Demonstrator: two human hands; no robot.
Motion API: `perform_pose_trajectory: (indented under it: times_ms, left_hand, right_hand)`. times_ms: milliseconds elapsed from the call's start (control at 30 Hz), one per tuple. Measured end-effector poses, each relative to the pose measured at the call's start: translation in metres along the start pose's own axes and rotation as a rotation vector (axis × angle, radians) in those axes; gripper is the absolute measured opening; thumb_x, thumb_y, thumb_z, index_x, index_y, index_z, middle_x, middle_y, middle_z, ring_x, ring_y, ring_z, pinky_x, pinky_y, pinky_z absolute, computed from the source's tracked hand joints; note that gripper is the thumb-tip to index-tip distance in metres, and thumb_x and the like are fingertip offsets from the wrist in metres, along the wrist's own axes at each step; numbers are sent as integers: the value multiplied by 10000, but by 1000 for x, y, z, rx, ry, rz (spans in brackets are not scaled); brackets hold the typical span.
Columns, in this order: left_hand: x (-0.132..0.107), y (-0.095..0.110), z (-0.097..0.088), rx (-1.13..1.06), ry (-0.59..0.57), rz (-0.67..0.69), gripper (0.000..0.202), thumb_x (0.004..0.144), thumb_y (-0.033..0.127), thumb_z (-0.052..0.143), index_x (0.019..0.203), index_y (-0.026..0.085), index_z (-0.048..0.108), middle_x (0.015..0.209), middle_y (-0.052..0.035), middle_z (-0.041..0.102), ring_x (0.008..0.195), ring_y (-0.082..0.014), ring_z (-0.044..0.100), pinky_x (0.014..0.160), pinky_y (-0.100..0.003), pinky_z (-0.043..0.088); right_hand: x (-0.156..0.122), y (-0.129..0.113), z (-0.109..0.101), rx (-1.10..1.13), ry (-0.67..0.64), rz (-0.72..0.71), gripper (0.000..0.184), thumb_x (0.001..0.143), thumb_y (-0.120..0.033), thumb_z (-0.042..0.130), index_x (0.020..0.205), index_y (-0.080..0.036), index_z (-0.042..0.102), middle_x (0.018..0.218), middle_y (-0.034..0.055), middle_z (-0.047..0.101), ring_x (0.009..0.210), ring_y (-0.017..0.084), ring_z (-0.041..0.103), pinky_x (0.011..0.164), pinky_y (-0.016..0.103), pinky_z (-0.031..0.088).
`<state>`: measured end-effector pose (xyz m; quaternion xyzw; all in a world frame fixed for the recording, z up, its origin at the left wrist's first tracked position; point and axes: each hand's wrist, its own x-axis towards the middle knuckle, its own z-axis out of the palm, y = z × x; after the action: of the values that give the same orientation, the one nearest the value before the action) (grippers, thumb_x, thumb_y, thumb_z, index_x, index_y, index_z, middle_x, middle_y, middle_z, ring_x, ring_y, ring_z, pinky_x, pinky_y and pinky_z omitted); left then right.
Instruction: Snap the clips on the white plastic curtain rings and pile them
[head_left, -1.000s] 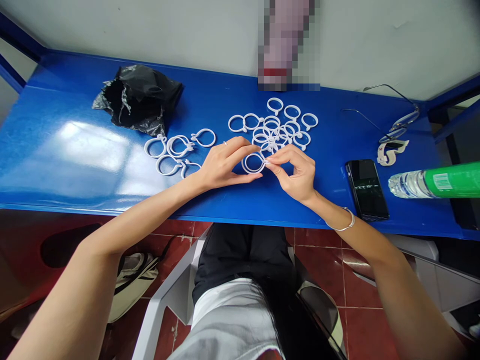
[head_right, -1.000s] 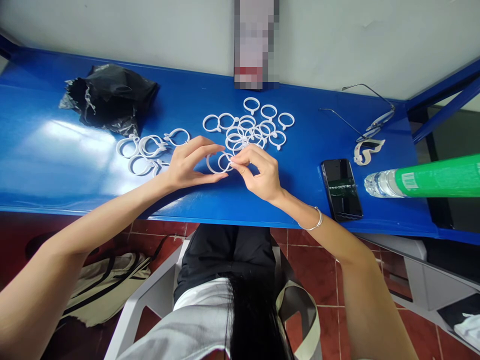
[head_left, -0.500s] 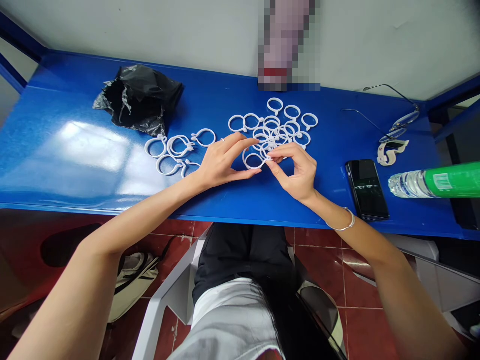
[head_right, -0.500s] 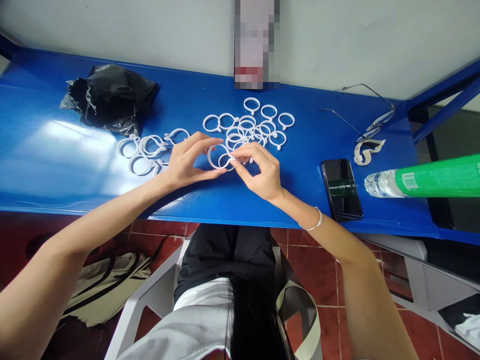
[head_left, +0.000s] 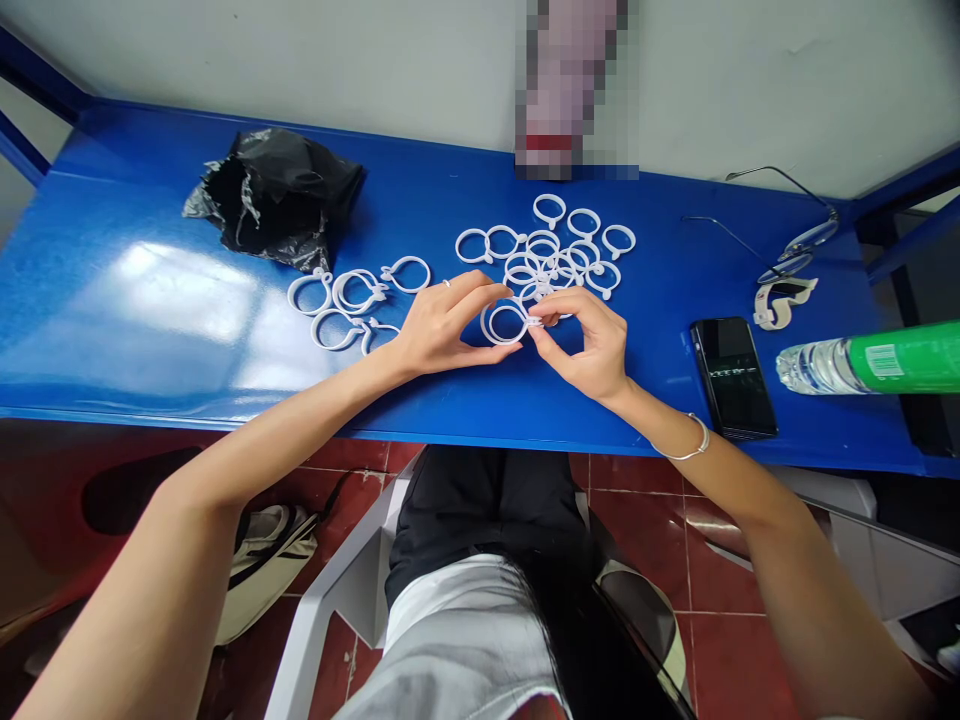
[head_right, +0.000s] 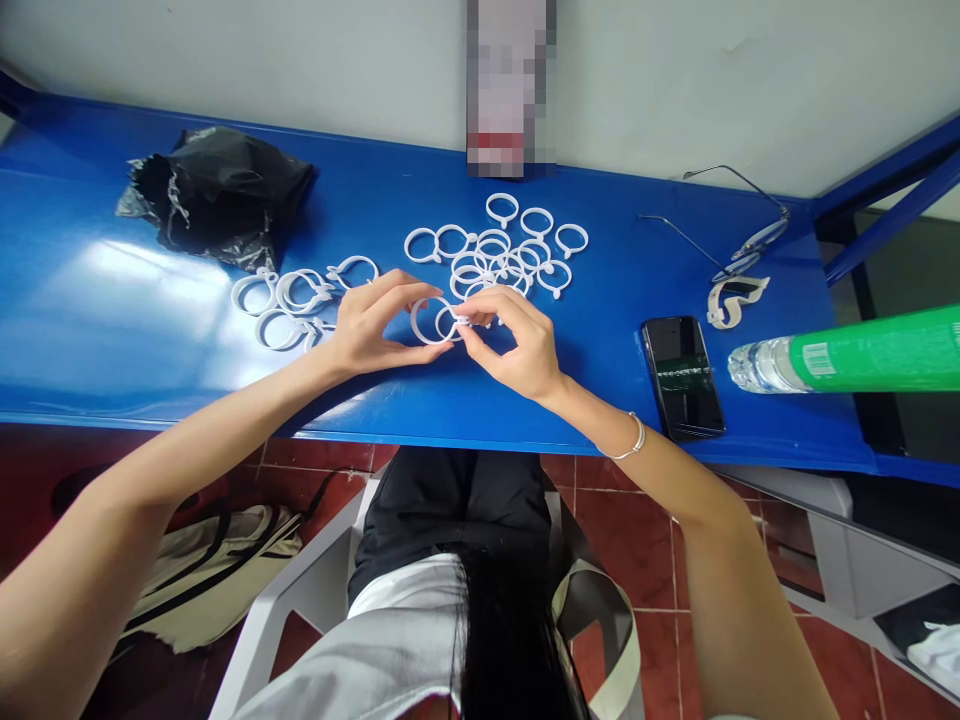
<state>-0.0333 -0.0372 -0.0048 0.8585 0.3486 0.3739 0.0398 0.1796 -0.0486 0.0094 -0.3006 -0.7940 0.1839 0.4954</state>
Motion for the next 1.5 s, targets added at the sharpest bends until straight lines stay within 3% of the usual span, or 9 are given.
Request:
perform_pose_trajectory:
  times_ms: [233, 533, 1000, 1500]
  left_hand:
    - [-3, -3, 0, -12, -13, 21, 519, 853, 599, 618, 1156, 180, 577, 907, -57, 650, 768, -163, 620, 685, -277, 488]
    - [-1, 0, -1, 10, -17, -6, 513, 845, 626, 595, 1091, 176, 592, 845, -52, 645, 695, -151, 611, 609, -265, 472]
    - [1, 1, -1, 34, 49, 63, 429, 850, 556, 623, 1038, 172, 600, 806, -35, 647, 644, -125, 592, 557, -237, 436]
    - [-1, 0, -1, 63, 16, 46, 458, 861, 587, 589, 1053, 172, 613, 832, -48, 663, 679, -139, 610, 564, -242, 424]
  right_hand:
    - [0, 1, 0, 10, -17, 25, 77, 900, -226, 618, 964, -224, 661, 865, 12, 697, 751, 160, 646, 688, 336, 569]
    - [0, 1, 0, -34, -44, 46, 83, 885, -238, 607, 947, -231, 662, 861, 20, 705, 734, 166, 644, 664, 341, 573]
    - [0, 0, -1, -21, -59, 52, 67, 895, -237, 601, 911, -219, 664, 857, 19, 706, 736, 159, 652, 649, 332, 572]
    - [0, 2, -1, -1, -64, 35, 56, 881, -219, 605, 909, -219, 653, 854, 19, 700, 725, 160, 645, 662, 334, 573]
